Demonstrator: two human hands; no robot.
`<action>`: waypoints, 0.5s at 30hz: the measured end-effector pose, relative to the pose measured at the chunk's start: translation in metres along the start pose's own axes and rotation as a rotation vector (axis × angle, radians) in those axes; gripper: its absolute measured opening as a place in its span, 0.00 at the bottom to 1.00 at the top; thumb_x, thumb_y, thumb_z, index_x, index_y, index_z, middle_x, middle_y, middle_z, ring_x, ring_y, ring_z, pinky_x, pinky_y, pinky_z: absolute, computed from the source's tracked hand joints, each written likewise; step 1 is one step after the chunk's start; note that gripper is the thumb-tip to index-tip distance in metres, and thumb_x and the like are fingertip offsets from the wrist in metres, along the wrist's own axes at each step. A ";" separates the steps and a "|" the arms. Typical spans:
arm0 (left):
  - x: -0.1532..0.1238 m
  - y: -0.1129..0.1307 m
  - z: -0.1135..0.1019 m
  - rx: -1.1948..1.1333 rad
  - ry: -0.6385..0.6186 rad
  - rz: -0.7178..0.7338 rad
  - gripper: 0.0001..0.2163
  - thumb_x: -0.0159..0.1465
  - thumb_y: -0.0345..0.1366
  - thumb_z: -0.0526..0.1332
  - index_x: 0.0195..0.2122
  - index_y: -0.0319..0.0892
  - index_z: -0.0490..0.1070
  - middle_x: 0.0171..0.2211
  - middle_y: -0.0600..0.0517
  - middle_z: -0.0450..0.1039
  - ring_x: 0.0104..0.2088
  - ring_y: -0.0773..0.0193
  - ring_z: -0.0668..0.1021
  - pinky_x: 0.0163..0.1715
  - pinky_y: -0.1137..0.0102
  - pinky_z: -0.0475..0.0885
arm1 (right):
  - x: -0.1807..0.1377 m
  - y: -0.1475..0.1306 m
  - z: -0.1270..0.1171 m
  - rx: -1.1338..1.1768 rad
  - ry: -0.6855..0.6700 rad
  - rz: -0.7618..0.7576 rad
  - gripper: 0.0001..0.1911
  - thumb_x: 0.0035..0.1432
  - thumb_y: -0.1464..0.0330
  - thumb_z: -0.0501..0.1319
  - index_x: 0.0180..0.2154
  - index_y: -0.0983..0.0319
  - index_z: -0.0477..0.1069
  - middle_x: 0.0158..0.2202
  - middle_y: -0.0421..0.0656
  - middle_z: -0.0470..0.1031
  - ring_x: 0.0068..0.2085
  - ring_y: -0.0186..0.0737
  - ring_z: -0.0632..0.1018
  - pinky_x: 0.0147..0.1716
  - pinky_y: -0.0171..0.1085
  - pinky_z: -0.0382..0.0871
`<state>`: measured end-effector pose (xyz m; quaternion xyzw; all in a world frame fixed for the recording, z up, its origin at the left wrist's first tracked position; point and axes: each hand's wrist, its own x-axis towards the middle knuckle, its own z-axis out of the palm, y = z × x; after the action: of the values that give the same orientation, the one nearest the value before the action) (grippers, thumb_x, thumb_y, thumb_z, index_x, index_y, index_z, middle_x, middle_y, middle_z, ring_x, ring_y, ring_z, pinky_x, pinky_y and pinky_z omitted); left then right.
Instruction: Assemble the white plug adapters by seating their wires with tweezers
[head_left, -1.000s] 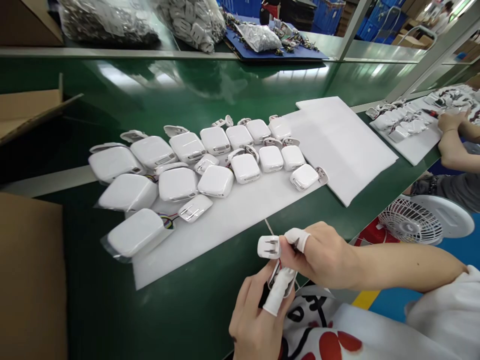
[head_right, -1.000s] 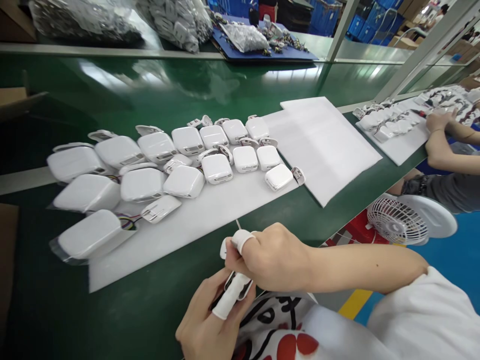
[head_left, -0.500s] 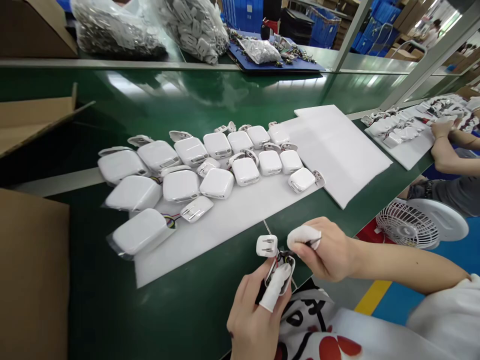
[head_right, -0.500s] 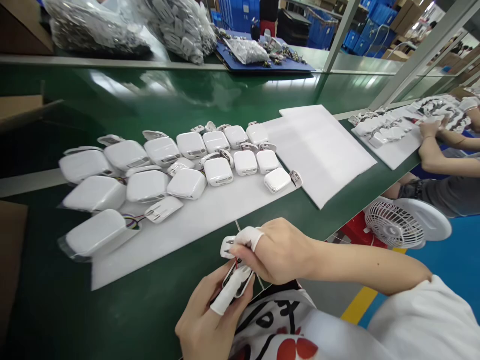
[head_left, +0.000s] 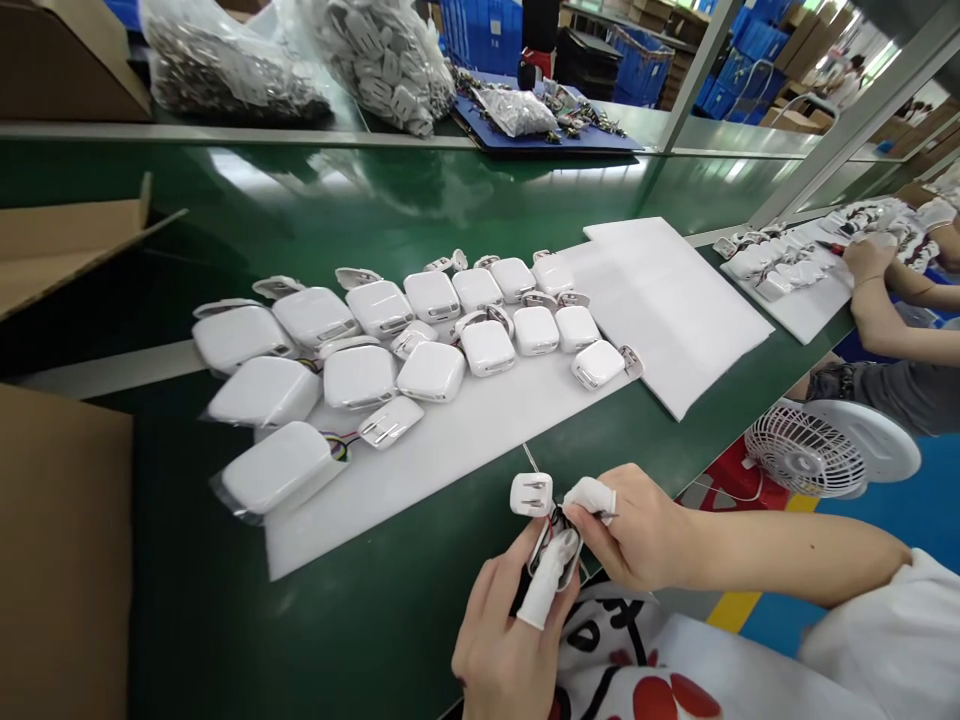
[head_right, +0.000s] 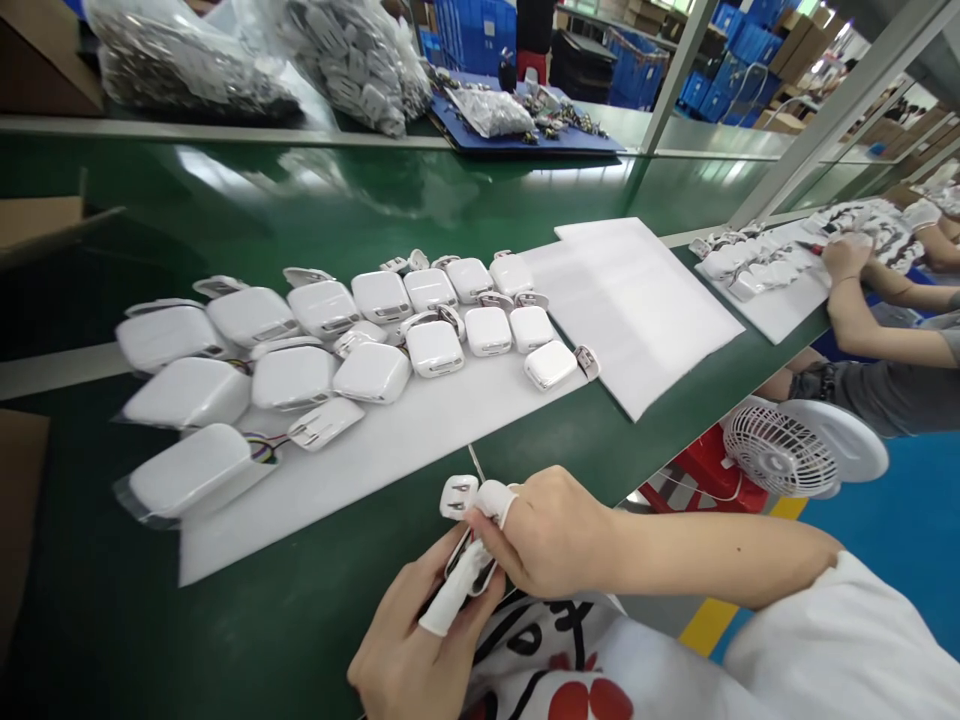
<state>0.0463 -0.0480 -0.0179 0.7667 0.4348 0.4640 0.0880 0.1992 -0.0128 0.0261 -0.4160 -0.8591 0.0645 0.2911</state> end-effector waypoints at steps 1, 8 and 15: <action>0.000 0.000 0.000 0.015 0.006 0.030 0.14 0.55 0.24 0.64 0.43 0.38 0.71 0.38 0.45 0.77 0.29 0.65 0.75 0.30 0.71 0.72 | 0.000 -0.001 0.000 -0.010 -0.016 0.005 0.17 0.68 0.70 0.39 0.25 0.59 0.52 0.17 0.35 0.56 0.17 0.32 0.52 0.17 0.34 0.48; 0.005 0.001 -0.001 0.116 0.087 0.002 0.15 0.58 0.27 0.63 0.47 0.35 0.67 0.24 0.52 0.73 0.25 0.65 0.75 0.26 0.73 0.71 | 0.014 -0.002 -0.010 -0.007 0.093 -0.010 0.14 0.67 0.71 0.41 0.28 0.60 0.55 0.17 0.35 0.59 0.17 0.32 0.55 0.16 0.34 0.49; 0.010 0.003 0.000 0.116 0.059 -0.019 0.06 0.59 0.29 0.62 0.38 0.37 0.68 0.24 0.51 0.72 0.25 0.66 0.75 0.25 0.74 0.70 | 0.019 0.000 -0.017 0.131 0.245 -0.051 0.11 0.66 0.73 0.45 0.30 0.60 0.56 0.19 0.35 0.60 0.18 0.30 0.58 0.17 0.32 0.52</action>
<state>0.0498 -0.0430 -0.0099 0.7524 0.4708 0.4594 0.0351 0.1993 -0.0005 0.0484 -0.3790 -0.8212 0.0617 0.4221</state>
